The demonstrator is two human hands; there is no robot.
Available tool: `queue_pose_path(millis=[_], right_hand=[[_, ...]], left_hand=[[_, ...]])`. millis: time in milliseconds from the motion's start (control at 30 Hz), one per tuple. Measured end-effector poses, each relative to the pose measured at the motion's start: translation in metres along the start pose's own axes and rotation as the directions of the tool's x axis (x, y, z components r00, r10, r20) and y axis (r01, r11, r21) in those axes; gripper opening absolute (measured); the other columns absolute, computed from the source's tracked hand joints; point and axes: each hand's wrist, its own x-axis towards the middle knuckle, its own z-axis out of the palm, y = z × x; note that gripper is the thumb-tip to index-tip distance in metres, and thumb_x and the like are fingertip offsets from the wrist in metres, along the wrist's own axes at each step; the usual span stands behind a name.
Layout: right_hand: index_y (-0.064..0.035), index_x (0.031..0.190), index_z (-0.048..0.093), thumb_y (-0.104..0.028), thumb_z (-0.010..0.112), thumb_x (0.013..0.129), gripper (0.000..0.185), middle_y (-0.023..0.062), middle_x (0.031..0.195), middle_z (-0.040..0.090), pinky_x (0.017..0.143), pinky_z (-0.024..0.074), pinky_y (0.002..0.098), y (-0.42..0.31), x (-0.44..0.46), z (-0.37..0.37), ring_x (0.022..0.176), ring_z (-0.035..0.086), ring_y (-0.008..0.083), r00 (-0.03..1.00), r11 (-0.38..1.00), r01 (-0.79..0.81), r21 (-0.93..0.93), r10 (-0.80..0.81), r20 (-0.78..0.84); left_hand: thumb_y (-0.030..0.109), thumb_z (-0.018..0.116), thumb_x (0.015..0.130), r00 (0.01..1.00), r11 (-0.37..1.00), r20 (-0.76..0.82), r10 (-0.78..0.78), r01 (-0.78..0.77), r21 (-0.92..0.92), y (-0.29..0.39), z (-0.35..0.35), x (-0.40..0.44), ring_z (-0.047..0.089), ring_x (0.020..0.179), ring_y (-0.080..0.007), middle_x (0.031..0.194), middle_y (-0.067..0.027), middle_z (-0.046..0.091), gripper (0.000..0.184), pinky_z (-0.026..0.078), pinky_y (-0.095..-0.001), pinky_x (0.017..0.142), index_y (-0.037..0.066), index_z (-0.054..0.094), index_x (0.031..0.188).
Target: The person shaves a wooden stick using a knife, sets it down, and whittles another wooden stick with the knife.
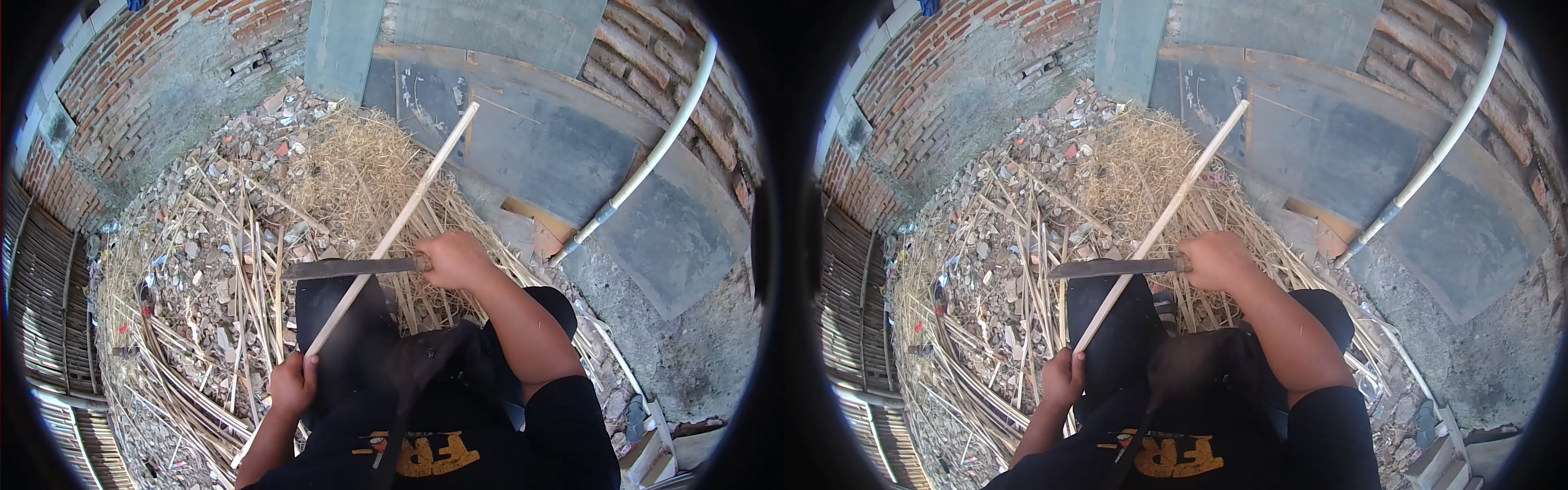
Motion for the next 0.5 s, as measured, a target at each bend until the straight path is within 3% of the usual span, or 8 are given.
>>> queue_pose_path(millis=[67, 267, 467, 500], right_hand=[[-0.0111, 0.102, 0.074, -0.026, 0.075, 0.079, 0.027, 0.0164, 0.091, 0.075, 0.083, 0.0576, 0.0497, 0.021, 0.013, 0.003, 0.093, 0.072, 0.0377, 0.993, 0.97, -0.116, 0.215, 0.112, 0.034], [-0.0115, 0.101, 0.074, -0.027, 0.074, 0.079, 0.027, 0.0148, 0.093, 0.075, 0.083, 0.0578, 0.0495, 0.013, 0.012, 0.016, 0.091, 0.072, 0.0384, 0.988, 0.979, -0.081, 0.186, 0.104, -0.116], [-0.0116, 0.104, 0.074, -0.026, 0.073, 0.079, 0.029, 0.0154, 0.095, 0.076, 0.083, 0.0575, 0.0498, -0.005, -0.004, 0.001, 0.092, 0.072, 0.0393, 0.999, 0.994, 0.043, -0.096, -0.042, 0.014], [-0.0116, 0.104, 0.074, -0.026, 0.073, 0.079, 0.028, 0.0153, 0.095, 0.075, 0.083, 0.0576, 0.0497, 0.008, 0.004, 0.004, 0.091, 0.072, 0.0393, 1.0, 1.0, -0.012, 0.022, 0.011, 0.005]], left_hand=[[0.037, 0.062, 0.104, 0.999, 1.0, -0.048, 0.002, -0.003, -0.014, 0.0, 0.006, 0.006, 0.062, 0.061, -0.048, 0.064, -0.0231, 0.061, 0.043, 0.047, -0.0539, 0.056, 0.003, 0.054, 0.078], [0.036, 0.059, 0.105, 1.0, 1.0, -0.004, -0.008, 0.008, 0.015, 0.001, -0.01, 0.014, 0.062, 0.062, -0.0493, 0.064, -0.0236, 0.06, 0.043, 0.047, -0.0553, 0.058, 0.002, 0.054, 0.079], [0.036, 0.058, 0.106, 0.998, 0.999, 0.068, 0.008, -0.006, -0.035, 0.011, -0.016, 0.016, 0.061, 0.063, -0.0497, 0.064, -0.0244, 0.06, 0.044, 0.046, -0.0549, 0.058, 0.002, 0.053, 0.078], [0.036, 0.058, 0.106, 0.998, 1.0, 0.063, 0.016, -0.014, -0.024, 0.008, -0.014, 0.016, 0.061, 0.063, -0.0495, 0.064, -0.0245, 0.06, 0.044, 0.046, -0.0547, 0.058, 0.002, 0.053, 0.078]])
